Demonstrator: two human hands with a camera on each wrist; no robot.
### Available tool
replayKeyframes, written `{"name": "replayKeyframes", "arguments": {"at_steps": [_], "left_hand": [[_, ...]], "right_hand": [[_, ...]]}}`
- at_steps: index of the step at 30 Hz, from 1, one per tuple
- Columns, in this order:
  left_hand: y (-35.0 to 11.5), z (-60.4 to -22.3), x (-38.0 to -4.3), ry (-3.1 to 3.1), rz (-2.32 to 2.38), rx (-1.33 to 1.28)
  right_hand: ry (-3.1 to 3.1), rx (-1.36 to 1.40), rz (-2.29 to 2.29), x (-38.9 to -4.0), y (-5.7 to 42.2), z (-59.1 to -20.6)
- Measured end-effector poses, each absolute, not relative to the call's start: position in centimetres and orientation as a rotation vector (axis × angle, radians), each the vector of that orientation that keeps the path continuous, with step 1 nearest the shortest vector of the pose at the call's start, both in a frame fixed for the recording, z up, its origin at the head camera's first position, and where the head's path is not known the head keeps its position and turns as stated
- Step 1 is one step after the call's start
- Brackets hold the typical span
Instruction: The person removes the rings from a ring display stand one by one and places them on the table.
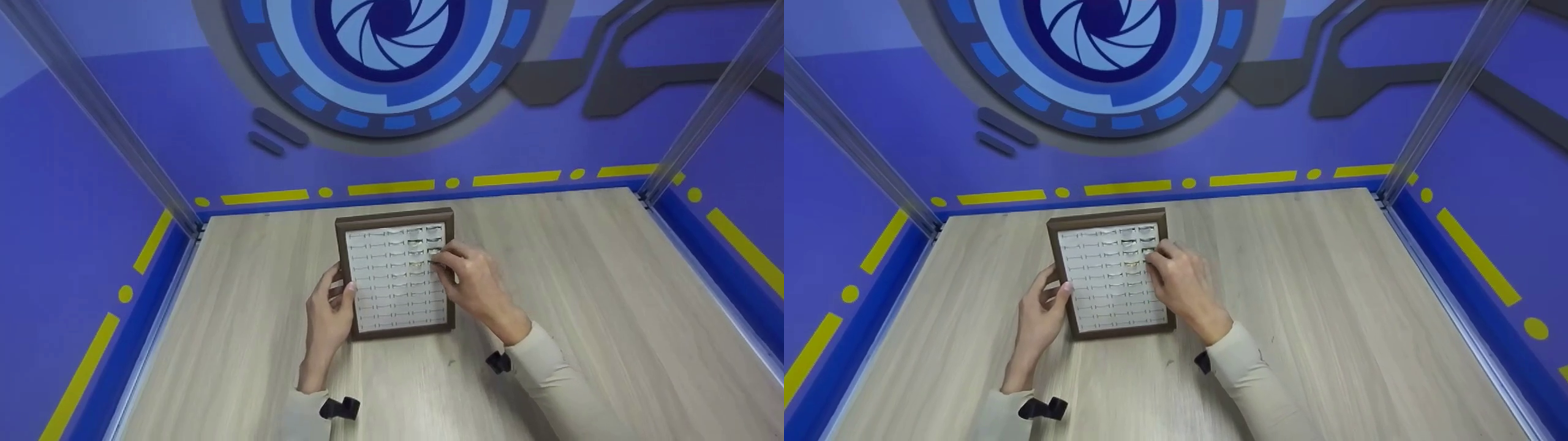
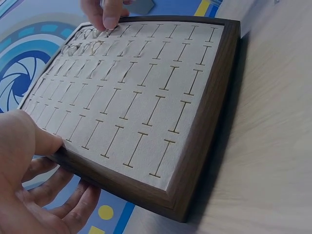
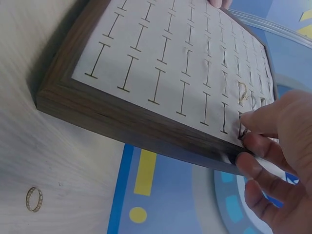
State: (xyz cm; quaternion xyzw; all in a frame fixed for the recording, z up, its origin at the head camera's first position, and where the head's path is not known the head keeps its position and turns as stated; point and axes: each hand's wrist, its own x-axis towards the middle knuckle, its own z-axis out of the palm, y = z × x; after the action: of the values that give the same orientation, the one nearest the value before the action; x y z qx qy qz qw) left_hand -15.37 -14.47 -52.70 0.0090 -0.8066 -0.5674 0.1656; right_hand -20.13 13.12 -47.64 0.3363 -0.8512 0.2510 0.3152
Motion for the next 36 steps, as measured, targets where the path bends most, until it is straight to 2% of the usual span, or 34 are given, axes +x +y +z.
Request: {"name": "replayKeyframes", "arguments": {"at_steps": [15,36], "left_hand": [[-14.79,-52.96,-15.32,-2.291,-1.67,0.025],[-15.12,-52.74,-15.64,-2.277,-1.713,0.05]], "right_hand": [[-2.277,0.839,0.563,-20.04,12.44,-47.62],[-2.283,0.866,0.664,-19.68,12.63,-47.32]]}}
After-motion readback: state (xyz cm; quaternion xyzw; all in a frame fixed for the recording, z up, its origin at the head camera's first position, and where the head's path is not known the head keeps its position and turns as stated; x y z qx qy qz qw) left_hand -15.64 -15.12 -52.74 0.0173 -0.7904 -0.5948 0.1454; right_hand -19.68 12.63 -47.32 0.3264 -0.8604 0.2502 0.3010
